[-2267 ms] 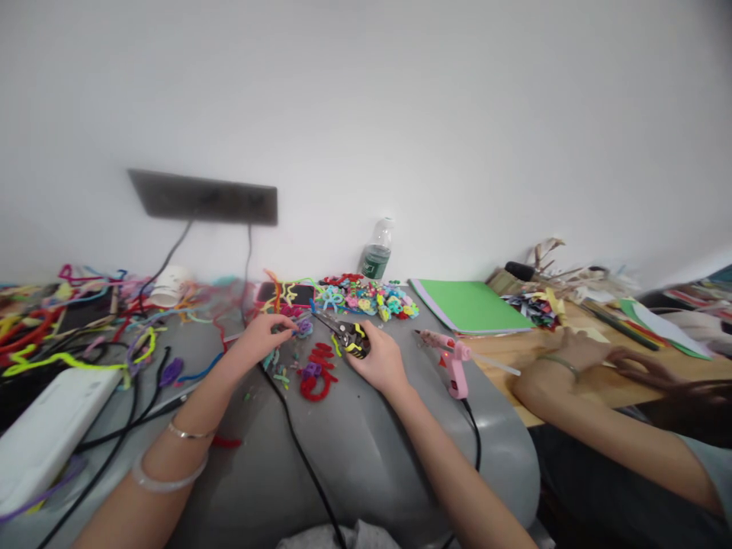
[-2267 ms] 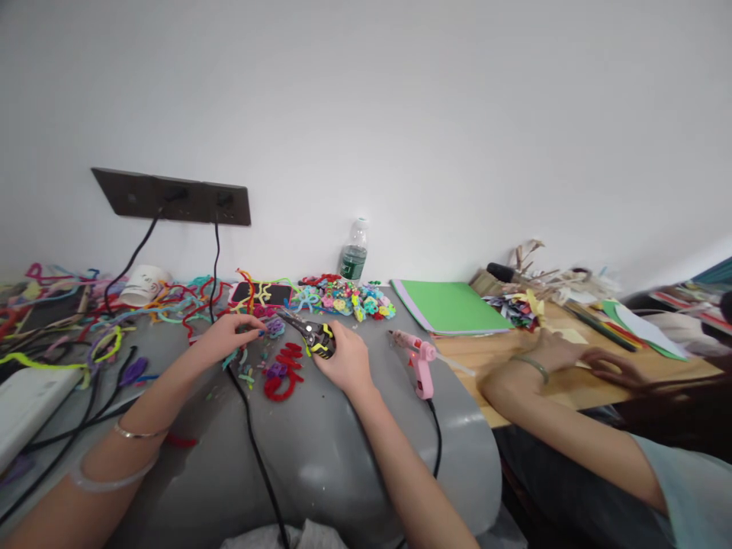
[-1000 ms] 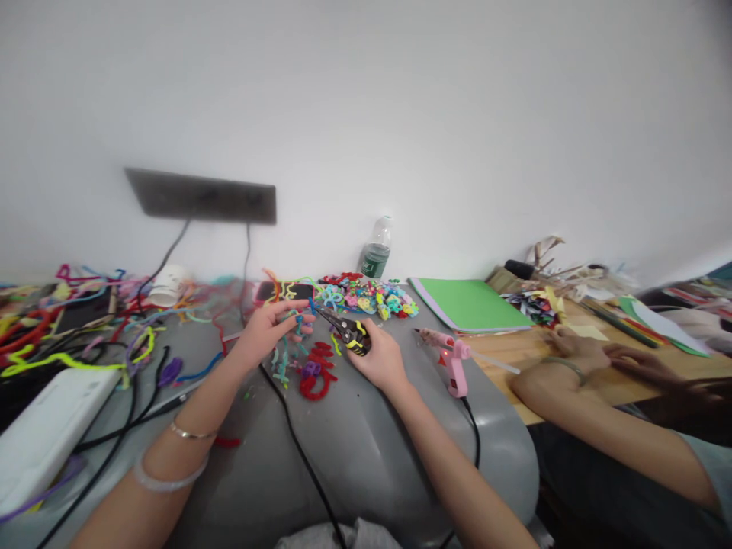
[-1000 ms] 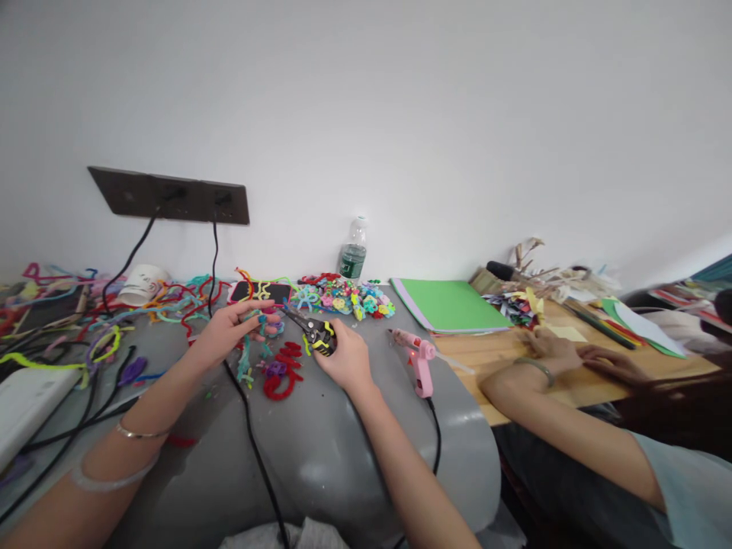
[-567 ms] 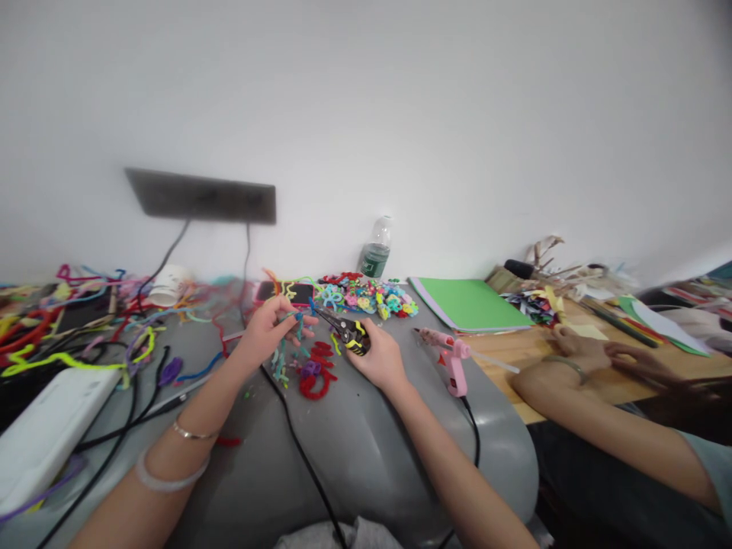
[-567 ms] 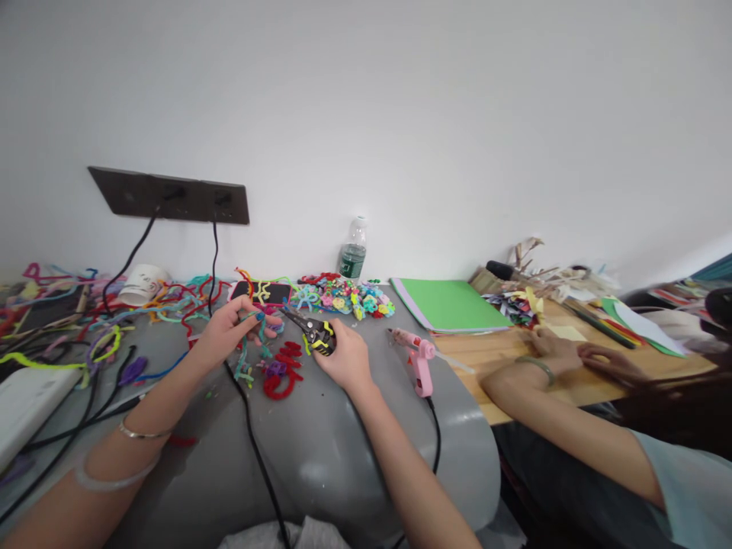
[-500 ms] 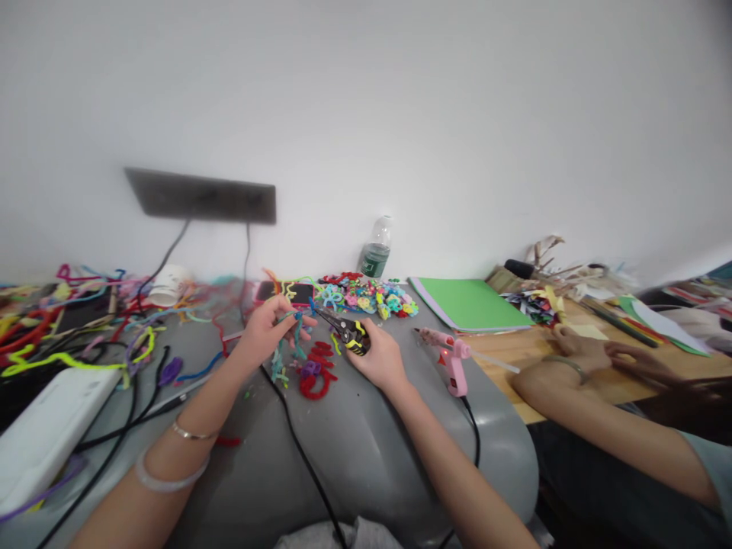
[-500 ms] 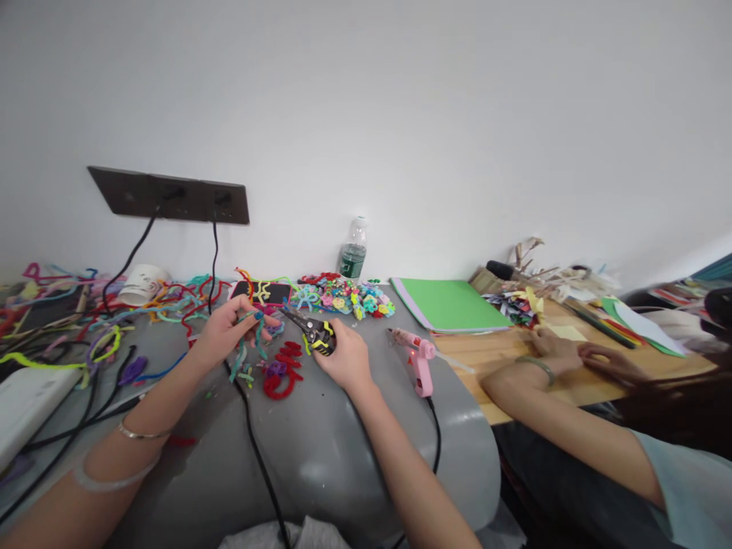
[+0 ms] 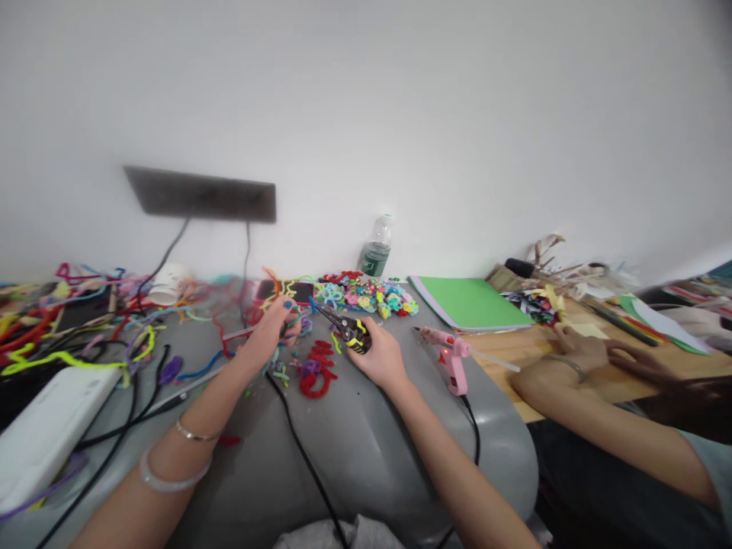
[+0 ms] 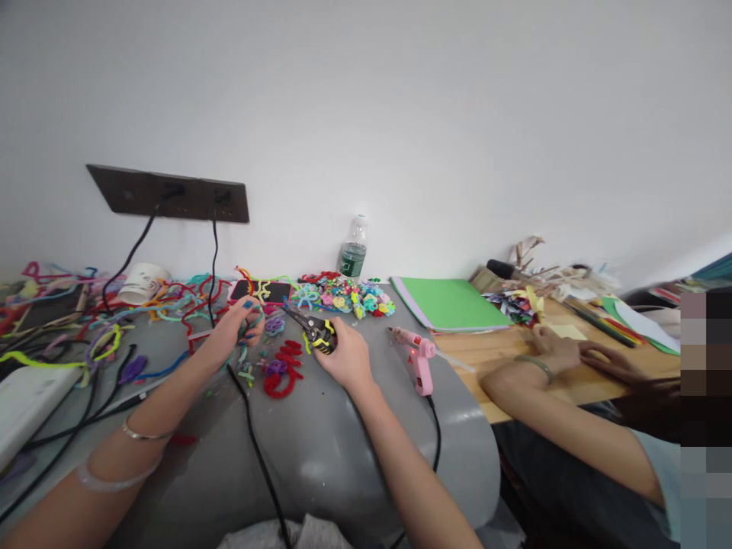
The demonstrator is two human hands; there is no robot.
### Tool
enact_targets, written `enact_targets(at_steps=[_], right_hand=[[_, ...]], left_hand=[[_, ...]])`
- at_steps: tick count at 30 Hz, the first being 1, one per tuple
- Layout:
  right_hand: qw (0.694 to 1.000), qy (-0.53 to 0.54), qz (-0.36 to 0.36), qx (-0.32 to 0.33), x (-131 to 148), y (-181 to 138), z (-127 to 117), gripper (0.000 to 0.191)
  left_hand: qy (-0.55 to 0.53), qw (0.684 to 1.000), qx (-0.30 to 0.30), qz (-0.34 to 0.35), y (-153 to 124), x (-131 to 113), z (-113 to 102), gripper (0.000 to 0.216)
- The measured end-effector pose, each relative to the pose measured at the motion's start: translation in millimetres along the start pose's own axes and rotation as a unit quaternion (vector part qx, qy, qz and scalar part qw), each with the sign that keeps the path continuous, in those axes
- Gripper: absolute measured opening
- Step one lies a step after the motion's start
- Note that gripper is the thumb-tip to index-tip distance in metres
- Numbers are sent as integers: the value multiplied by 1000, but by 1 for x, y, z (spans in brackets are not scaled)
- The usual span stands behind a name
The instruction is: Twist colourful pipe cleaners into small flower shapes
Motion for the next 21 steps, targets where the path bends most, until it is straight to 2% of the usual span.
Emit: enact_targets(at_steps=[6,13,21], right_hand=[[1000,4,2,2,0,0,0,24],[1000,1,-2,-3,1,0,0,25],[999,20,-26,-27,4,-4,-7,25]], left_hand=[[-3,1000,-2,-18,2,10,-1,39],[-38,998,-3,-53,6,15,-1,24],[-57,995,-11,-84,-3,8,11,16]])
Point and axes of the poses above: each hand's wrist, its own y-axis towards the middle knuckle, its own z-axis out of the palm, x = y × z, the point moved 9 cm from there along y, towards the middle knuckle, and after that the axes turned 7 degrees about -x, right-handed, at the moved point
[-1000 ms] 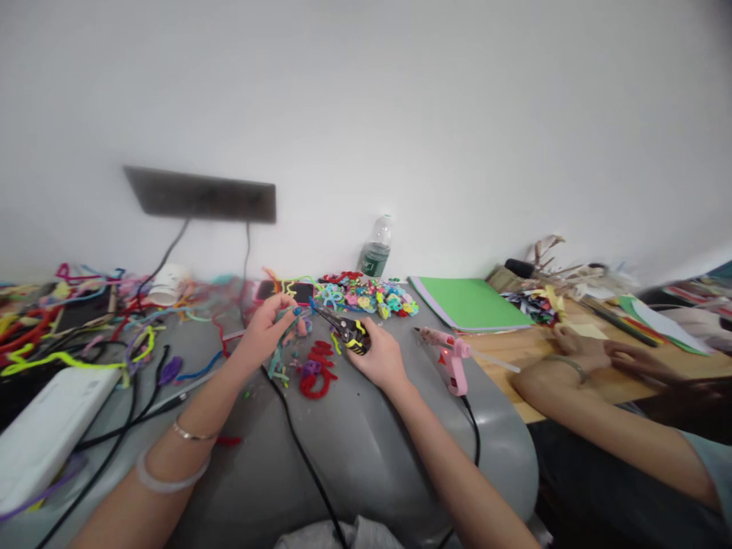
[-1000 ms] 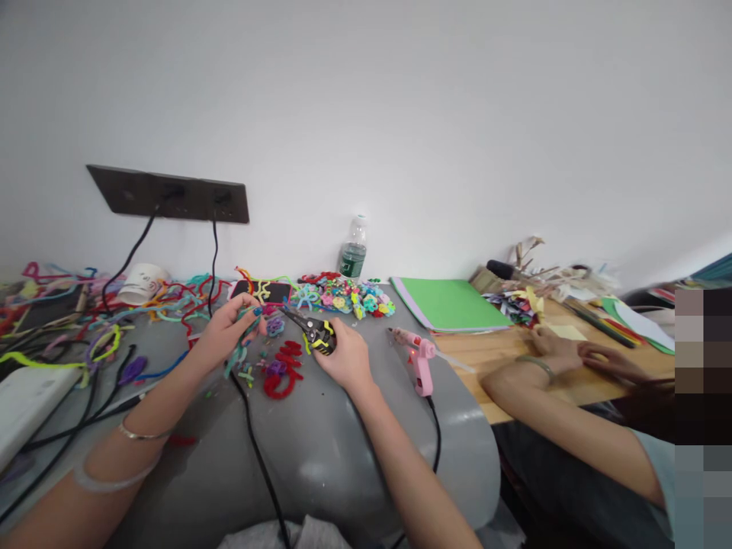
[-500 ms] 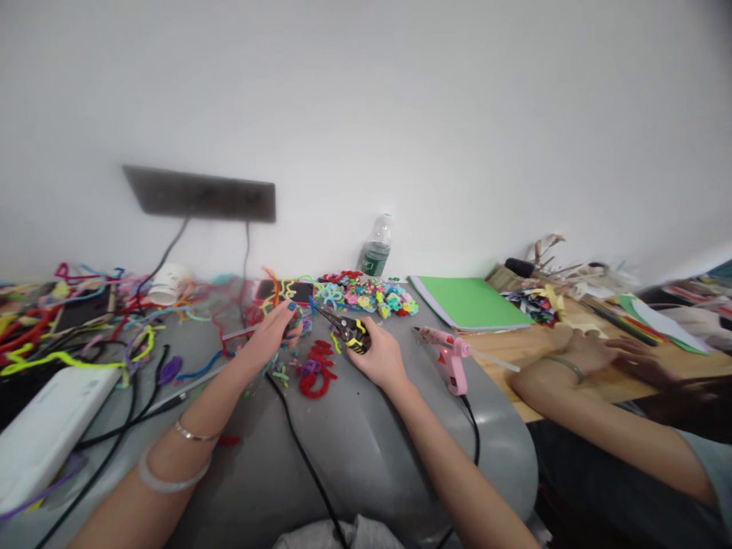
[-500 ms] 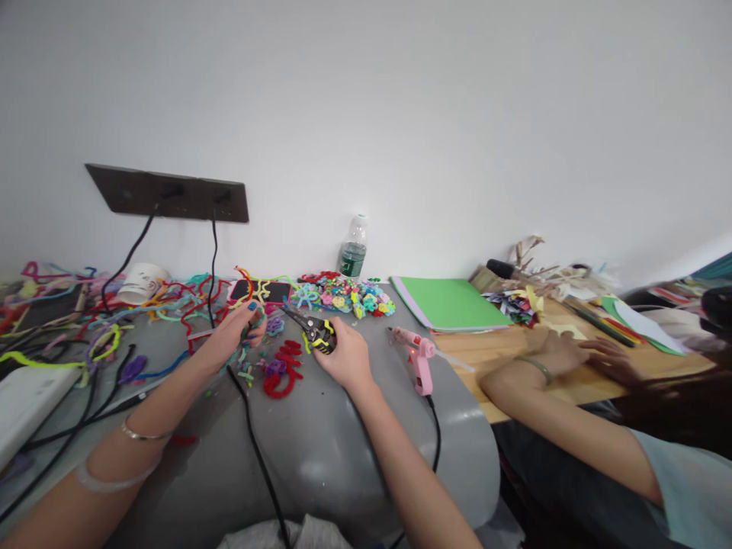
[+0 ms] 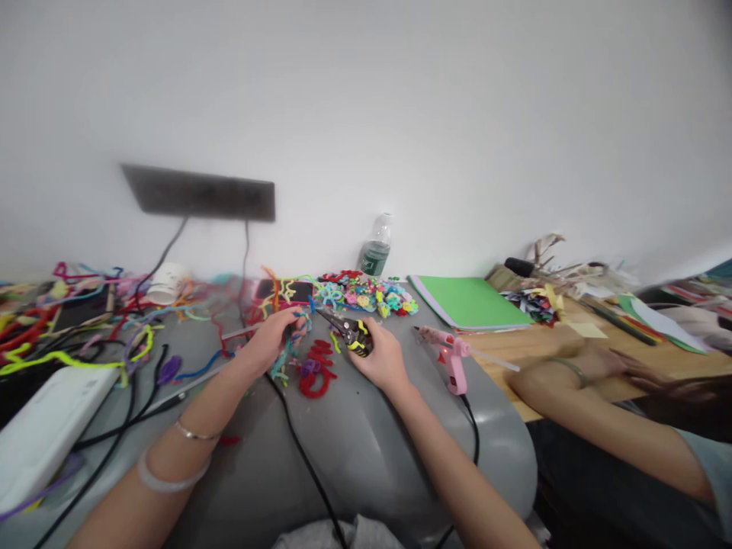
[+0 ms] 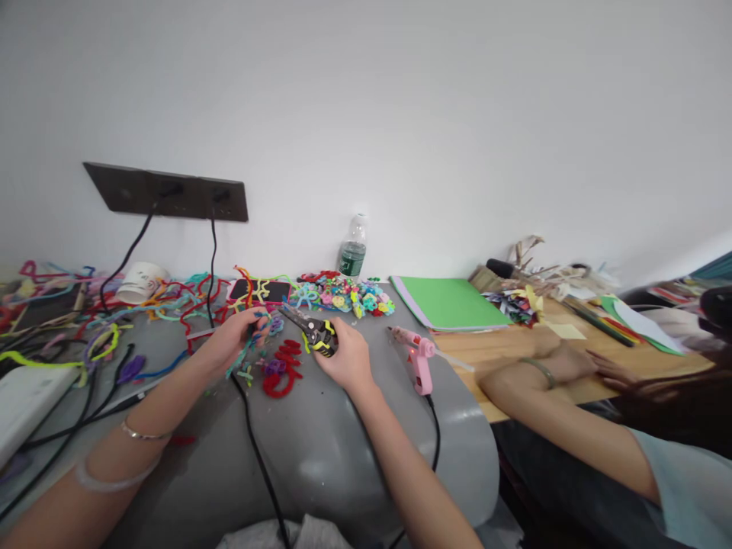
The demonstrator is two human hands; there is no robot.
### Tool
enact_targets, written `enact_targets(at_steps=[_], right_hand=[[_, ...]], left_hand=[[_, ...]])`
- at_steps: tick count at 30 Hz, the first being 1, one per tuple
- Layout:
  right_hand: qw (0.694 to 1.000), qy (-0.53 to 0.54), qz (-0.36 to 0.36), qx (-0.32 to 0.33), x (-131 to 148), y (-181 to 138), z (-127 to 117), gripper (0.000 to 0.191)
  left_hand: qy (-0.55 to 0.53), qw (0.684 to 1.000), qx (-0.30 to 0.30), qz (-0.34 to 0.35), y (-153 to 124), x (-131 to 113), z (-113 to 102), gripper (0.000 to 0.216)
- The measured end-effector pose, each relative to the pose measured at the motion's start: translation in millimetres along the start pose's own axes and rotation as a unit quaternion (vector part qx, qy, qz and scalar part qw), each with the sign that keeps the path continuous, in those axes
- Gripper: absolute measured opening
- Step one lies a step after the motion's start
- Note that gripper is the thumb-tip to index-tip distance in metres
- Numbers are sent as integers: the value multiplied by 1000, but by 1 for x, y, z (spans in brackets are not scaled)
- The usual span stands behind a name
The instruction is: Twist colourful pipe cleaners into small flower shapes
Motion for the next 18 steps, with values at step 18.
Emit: enact_targets(at_steps=[18], right_hand=[[999,21,-47,17,9,-3,0,30]], left_hand=[[-79,997,12,-18,-7,3,10,18]])
Point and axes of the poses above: each hand's wrist, its own y-axis towards the middle knuckle, its own z-axis out of the palm, x = y × z, the point moved 9 cm from there along y, towards the middle knuckle, and after that the axes turned 7 degrees about -x, right-handed, at the moved point
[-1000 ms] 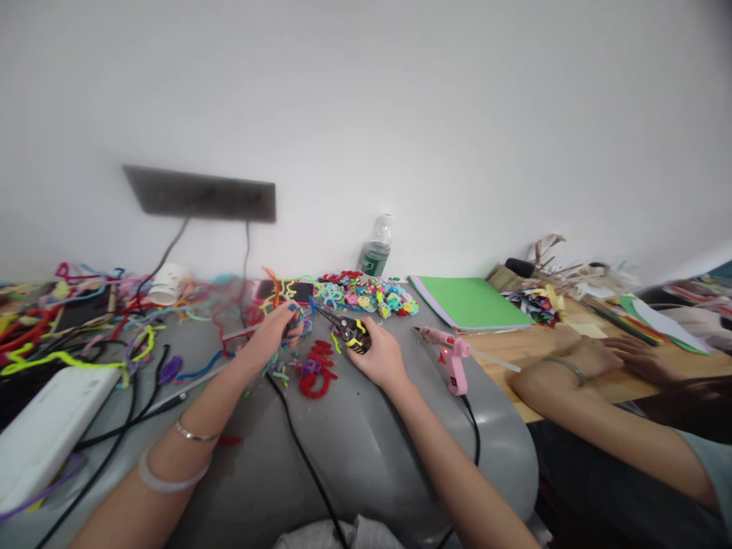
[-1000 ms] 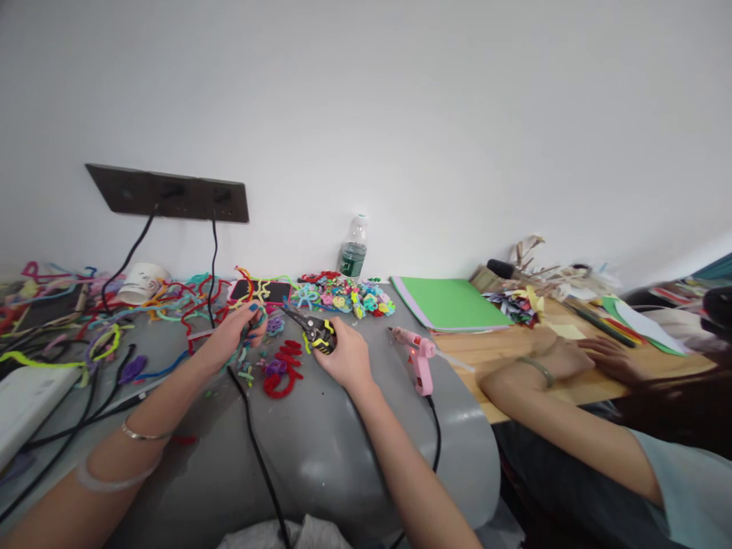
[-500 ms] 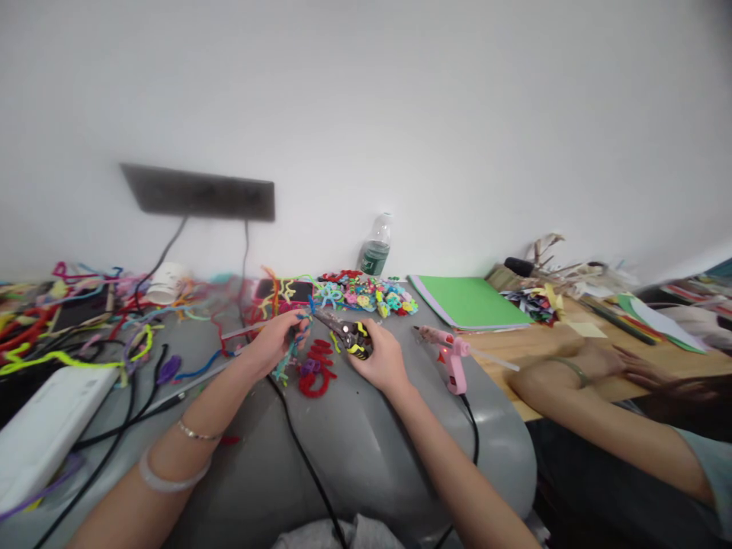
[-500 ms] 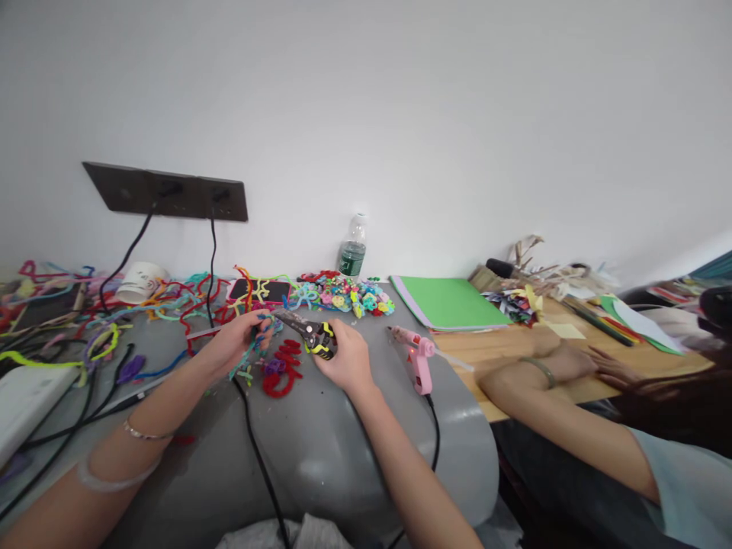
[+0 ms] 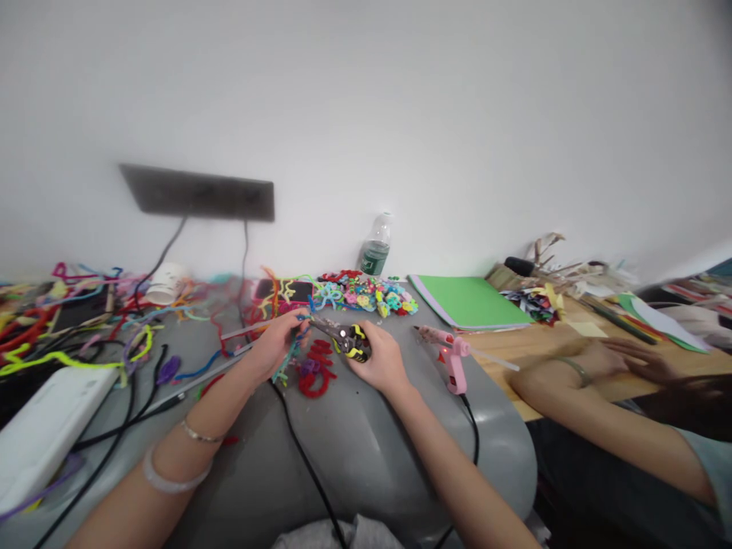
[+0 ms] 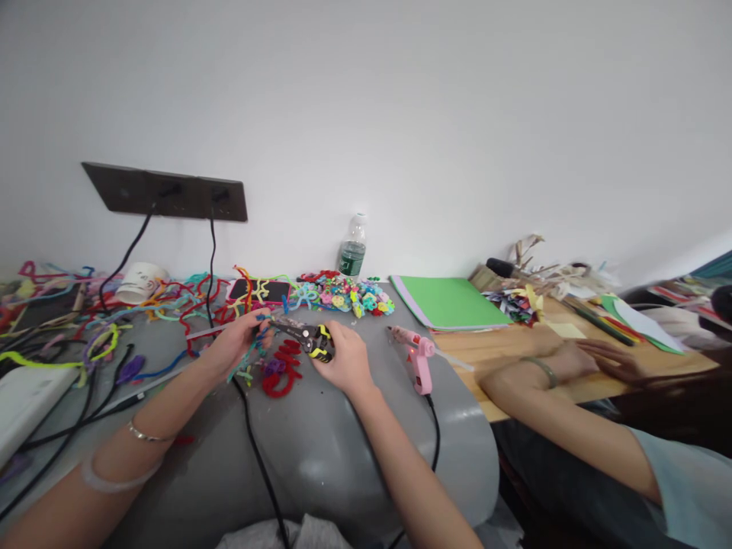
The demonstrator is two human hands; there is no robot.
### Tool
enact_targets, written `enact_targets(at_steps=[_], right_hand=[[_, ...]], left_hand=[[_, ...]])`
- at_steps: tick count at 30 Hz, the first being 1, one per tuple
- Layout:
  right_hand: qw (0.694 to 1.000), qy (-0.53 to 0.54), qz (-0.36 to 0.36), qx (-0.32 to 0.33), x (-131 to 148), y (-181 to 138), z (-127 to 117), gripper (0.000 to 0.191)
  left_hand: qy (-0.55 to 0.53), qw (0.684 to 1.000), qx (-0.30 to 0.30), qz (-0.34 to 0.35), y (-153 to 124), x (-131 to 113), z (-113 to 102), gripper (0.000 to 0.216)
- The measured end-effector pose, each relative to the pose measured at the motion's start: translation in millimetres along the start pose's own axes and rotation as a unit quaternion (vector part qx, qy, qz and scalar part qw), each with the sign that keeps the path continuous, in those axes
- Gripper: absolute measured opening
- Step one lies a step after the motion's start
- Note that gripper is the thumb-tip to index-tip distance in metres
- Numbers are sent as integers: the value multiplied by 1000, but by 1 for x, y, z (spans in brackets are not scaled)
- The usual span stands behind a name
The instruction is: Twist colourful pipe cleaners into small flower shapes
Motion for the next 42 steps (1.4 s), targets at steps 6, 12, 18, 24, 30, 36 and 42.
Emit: enact_targets(at_steps=[6,12,18,24,30,36,42], right_hand=[[1000,15,-9,-2,2,0,-3,29],[1000,23,-11,-1,4,0,-3,29],[1000,12,-4,-9,3,-3,-3,25],[1000,16,1,-4,4,-4,-3,26],[999,30,-7,17,2,-2,1,25],[999,35,-9,27,2,1,2,31],[999,37,6,5,-2,2,-2,30]], left_hand=[[-61,997,38,-17,-3,9,7,19],[-85,995,26,-34,0,16,4,19],[-25,999,20,-8,3,7,1,19],[34,998,10,44,6,-2,-6,17],[-22,998,45,-44,1,8,1,24],[-76,984,87,-133,-6,15,6,29],[-63,981,118,-139,-11,13,12,29]])
Point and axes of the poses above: each hand's wrist, its own y-axis towards the middle knuckle, its own z-axis out of the palm, x = y × z, the point moved 9 cm from there along y, towards the middle knuckle, and after that the axes turned 7 degrees about -x, right-handed, at the moved point
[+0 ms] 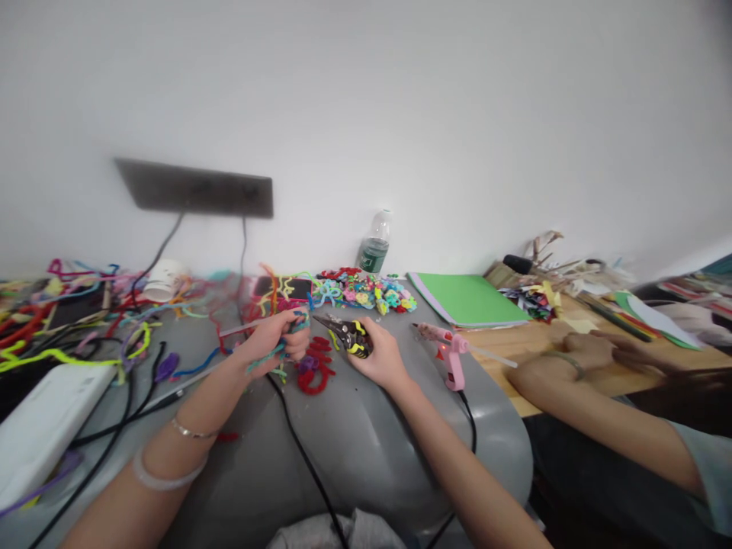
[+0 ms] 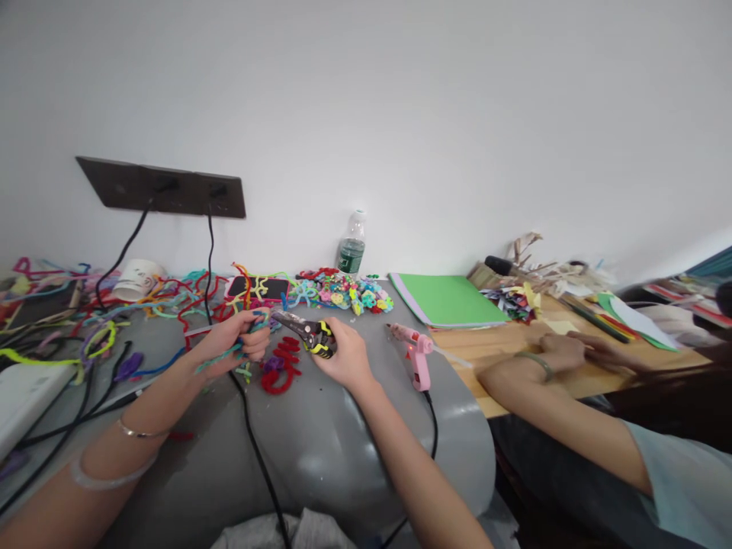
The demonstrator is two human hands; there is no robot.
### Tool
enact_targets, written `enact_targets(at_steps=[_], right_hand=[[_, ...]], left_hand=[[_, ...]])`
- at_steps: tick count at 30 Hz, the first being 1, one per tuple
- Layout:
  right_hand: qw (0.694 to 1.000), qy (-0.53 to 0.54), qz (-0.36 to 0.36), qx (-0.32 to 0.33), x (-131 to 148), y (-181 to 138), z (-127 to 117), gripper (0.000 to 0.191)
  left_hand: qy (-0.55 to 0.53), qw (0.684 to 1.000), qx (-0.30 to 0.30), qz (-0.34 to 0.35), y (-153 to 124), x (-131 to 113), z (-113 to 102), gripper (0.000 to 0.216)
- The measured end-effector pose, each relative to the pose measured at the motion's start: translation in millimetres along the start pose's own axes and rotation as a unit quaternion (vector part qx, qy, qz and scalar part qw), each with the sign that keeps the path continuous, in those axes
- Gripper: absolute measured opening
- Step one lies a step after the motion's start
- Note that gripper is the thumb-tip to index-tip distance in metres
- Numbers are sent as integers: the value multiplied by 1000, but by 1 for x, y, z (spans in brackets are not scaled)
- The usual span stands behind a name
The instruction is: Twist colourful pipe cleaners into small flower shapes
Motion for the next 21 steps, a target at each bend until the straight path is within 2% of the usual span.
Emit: enact_targets(at_steps=[5,14,18,21], right_hand=[[1000,-10,-13,7,3,0,1,30],[999,-19,-35,17,8,-3,3,32],[999,-9,-43,18,9,-3,4,34],[998,-4,-53,27,10,-3,4,35]], left_hand=[[32,999,-32,29,0,-3,-3,27],[61,984,-138,99,3,-13,-23,22],[65,983,-142,101,0,-15,-22,23],[64,988,-119,81,0,-12,-19,26]])
Point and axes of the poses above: each hand's wrist, its own y-axis towards the middle knuckle, its own z-axis out of the palm, x = y × z, the point moved 9 cm from there along y, towards the middle knuckle, and after that the axes turned 7 degrees about -x, right-handed, at the moved point
